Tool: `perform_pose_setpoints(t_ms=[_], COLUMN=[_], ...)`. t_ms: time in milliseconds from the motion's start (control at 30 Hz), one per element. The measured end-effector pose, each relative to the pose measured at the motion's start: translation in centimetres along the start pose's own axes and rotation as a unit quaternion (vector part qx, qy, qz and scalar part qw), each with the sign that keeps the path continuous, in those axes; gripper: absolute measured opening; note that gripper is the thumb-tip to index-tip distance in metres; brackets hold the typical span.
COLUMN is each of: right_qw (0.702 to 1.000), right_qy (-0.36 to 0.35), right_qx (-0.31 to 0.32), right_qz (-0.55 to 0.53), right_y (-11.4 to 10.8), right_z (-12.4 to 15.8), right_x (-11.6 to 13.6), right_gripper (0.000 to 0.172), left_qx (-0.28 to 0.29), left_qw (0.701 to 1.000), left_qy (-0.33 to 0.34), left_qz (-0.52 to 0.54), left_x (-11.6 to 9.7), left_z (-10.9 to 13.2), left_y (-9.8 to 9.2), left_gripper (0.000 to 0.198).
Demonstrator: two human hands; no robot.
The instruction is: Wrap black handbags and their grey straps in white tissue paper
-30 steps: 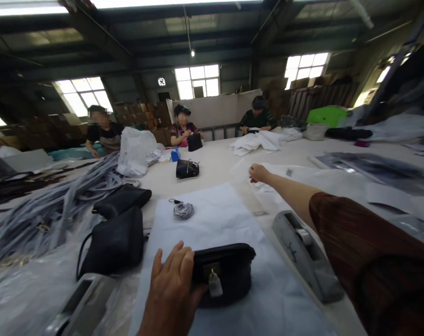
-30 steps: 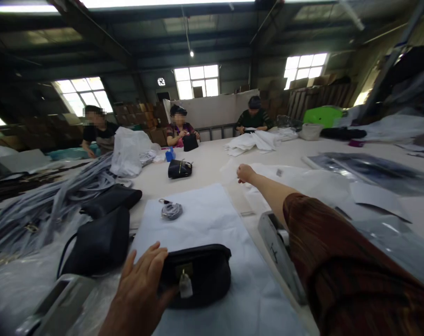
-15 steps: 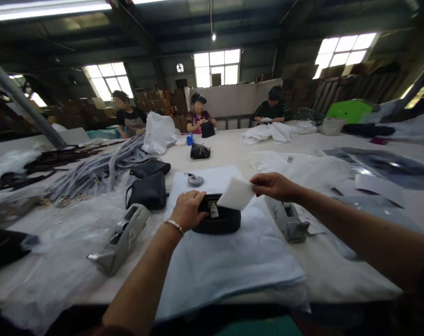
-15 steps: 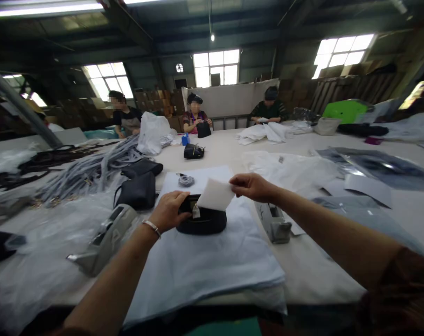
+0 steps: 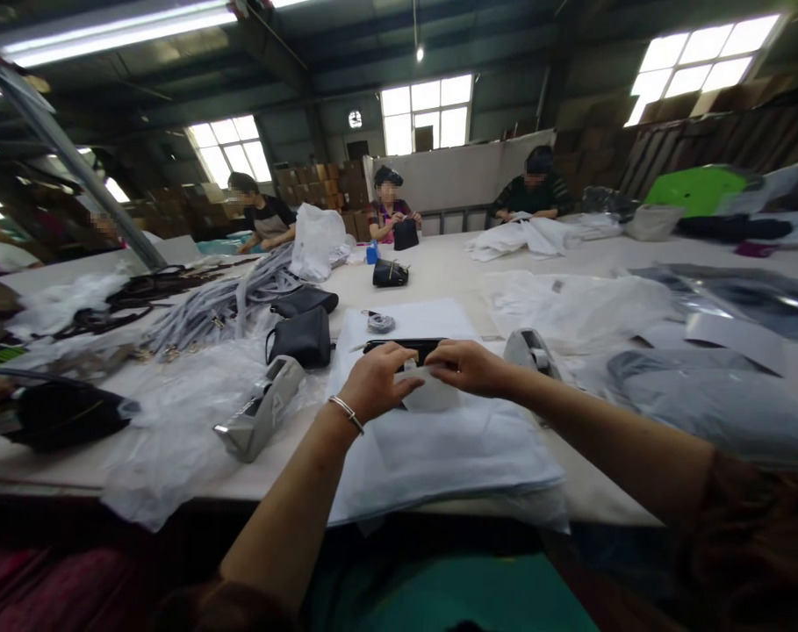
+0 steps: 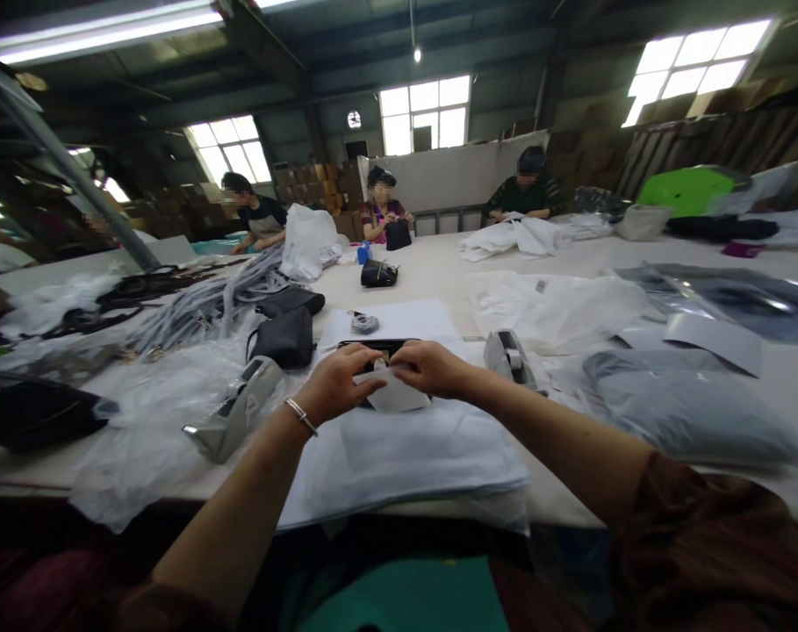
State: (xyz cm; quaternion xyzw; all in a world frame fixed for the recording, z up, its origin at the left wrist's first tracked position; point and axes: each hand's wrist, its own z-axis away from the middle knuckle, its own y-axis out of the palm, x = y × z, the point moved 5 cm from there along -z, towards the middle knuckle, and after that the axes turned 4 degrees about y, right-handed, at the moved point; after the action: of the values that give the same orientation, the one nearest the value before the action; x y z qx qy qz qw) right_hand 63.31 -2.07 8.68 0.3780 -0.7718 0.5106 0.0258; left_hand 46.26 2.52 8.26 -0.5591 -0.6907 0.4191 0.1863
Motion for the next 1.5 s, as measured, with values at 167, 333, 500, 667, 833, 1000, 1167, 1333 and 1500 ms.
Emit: perform_pose_setpoints(t_ms=[167,333,500,667,833,1000,1167,1333,1500], right_qw=[0.988,0.984,0.981,0.973,0.963,0.946,0.92,0.913,0.92], right_qy=[0.084,0.166,0.159,0.086,0.064,0.098,0.153,0.15,0.146], right_qx=[-0.116,-0.058,-0.099,-0.105,-0.023,0.118,0.182,0.216,0.237], right_qz=[-0.064,-0.024,0.048,0.186,0.262,0.285,0.311,0.313,0.277], right_y=[0.2,3.0,3.5,2.6,2.0,2.8,3.7,4.1,4.0], right_z=[0.3,2.8,2.9,1.3,-1.2,-4.5,-6.4,-7.0,-7.1], right_x=[-1.2,-3.3,-3.0,-1.7,-1.6,-2.3,-2.6,-2.6,-3.3], right_gripper=[0.035,0.032,0.027,0.035,0.078,0.104,0.077,0.064,0.071], left_qx=[-0.043,-0.064,-0.082,-0.094,-0.108,-0.117,-0.126,-0.129,-0.136], left_qw=[0.969,0.941,0.931,0.928,0.927,0.928,0.929,0.932,0.933], left_qy=[-0.174,-0.238,-0.264,-0.281,-0.294,-0.298,-0.296,-0.283,-0.266], left_qz=[0.168,0.232,0.24,0.227,0.207,0.189,0.181,0.185,0.198], left_x=[1.7,3.5,4.7,5.8,6.7,6.9,7.1,6.8,6.3], left_z=[2.8,5.5,5.6,5.5,5.5,5.2,5.2,5.5,5.2], left_y=[3.0,5.7,6.8,7.4,8.0,8.0,8.2,7.9,6.7], left_gripper=[0.011,0.019,0.023,0.023,0.019,0.015,0.012,0.013,0.017])
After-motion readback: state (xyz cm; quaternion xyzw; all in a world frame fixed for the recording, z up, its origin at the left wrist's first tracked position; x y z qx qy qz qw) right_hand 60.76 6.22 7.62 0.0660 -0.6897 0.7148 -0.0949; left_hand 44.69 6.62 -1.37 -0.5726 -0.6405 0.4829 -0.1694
